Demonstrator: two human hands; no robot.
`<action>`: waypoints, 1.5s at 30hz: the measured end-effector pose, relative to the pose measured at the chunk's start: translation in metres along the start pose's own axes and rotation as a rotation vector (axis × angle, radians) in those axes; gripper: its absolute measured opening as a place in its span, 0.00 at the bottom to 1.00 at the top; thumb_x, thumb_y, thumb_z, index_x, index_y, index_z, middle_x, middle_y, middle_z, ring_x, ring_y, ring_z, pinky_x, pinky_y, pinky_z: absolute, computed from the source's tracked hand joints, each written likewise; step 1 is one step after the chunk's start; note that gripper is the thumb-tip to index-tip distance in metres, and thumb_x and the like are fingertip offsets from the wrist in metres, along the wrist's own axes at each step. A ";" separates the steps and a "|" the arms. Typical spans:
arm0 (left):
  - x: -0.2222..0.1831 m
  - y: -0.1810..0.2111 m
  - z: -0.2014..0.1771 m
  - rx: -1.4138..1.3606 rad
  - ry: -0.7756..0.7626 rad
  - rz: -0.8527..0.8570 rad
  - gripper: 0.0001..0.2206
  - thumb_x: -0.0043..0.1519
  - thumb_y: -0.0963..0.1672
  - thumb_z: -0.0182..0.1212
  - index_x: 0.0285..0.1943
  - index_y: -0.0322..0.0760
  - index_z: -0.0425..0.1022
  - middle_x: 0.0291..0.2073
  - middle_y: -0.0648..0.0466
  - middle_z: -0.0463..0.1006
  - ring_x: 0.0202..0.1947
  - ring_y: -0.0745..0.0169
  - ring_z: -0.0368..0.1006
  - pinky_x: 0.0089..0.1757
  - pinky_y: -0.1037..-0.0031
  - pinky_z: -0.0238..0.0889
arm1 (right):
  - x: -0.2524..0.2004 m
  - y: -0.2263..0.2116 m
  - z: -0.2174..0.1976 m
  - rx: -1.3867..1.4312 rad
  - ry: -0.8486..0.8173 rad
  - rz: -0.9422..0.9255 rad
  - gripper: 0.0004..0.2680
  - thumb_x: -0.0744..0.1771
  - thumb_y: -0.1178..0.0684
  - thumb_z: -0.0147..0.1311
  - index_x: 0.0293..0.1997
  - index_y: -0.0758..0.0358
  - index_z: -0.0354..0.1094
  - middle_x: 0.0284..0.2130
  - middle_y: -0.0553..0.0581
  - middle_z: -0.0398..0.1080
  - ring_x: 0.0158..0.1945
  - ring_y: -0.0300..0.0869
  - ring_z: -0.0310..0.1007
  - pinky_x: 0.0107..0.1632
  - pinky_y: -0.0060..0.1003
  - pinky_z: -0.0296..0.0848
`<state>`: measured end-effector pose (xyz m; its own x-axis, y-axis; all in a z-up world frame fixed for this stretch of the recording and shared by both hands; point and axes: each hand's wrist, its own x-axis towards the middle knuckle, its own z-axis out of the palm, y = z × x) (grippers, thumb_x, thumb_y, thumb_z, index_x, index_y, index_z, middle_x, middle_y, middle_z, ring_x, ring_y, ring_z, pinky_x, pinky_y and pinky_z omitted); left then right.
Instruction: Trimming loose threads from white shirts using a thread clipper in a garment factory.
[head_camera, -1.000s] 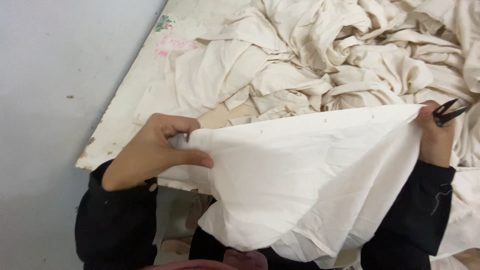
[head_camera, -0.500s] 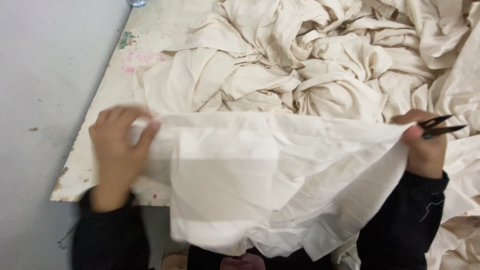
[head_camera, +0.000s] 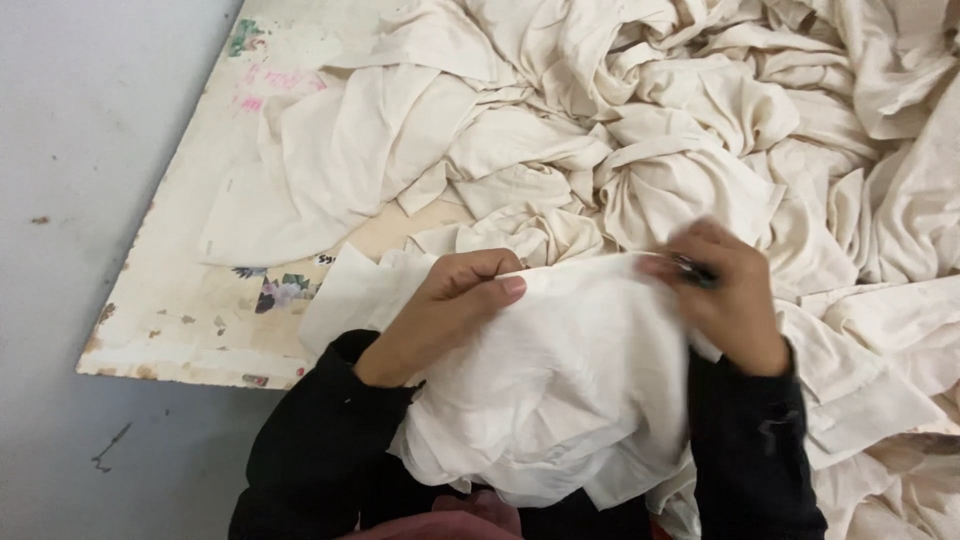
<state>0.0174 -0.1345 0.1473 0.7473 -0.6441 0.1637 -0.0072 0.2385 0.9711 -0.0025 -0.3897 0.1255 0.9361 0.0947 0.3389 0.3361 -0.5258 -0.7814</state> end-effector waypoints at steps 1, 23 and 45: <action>0.000 -0.007 -0.001 -0.011 0.054 0.027 0.10 0.57 0.43 0.48 0.23 0.37 0.62 0.14 0.62 0.56 0.17 0.77 0.50 0.23 0.85 0.45 | 0.003 -0.008 0.010 -0.146 0.126 -0.102 0.04 0.59 0.61 0.56 0.32 0.63 0.70 0.27 0.55 0.67 0.28 0.41 0.65 0.35 0.31 0.63; -0.012 0.005 0.014 -0.030 0.278 0.042 0.12 0.57 0.43 0.46 0.19 0.39 0.59 0.17 0.64 0.55 0.20 0.77 0.49 0.26 0.85 0.44 | -0.021 -0.019 0.027 1.260 -0.718 -0.621 0.05 0.65 0.49 0.49 0.29 0.53 0.62 0.18 0.47 0.65 0.16 0.36 0.60 0.17 0.30 0.55; -0.030 0.023 0.039 0.237 0.186 0.334 0.12 0.56 0.39 0.48 0.21 0.37 0.51 0.27 0.50 0.67 0.33 0.60 0.68 0.38 0.75 0.65 | -0.037 -0.072 0.038 -0.154 0.081 -0.532 0.09 0.60 0.50 0.49 0.35 0.63 0.61 0.27 0.61 0.65 0.25 0.41 0.67 0.28 0.28 0.66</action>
<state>-0.0311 -0.1381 0.1716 0.7849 -0.4129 0.4620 -0.4044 0.2236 0.8868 -0.0570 -0.3231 0.1496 0.6283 0.3192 0.7094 0.7354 -0.5413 -0.4078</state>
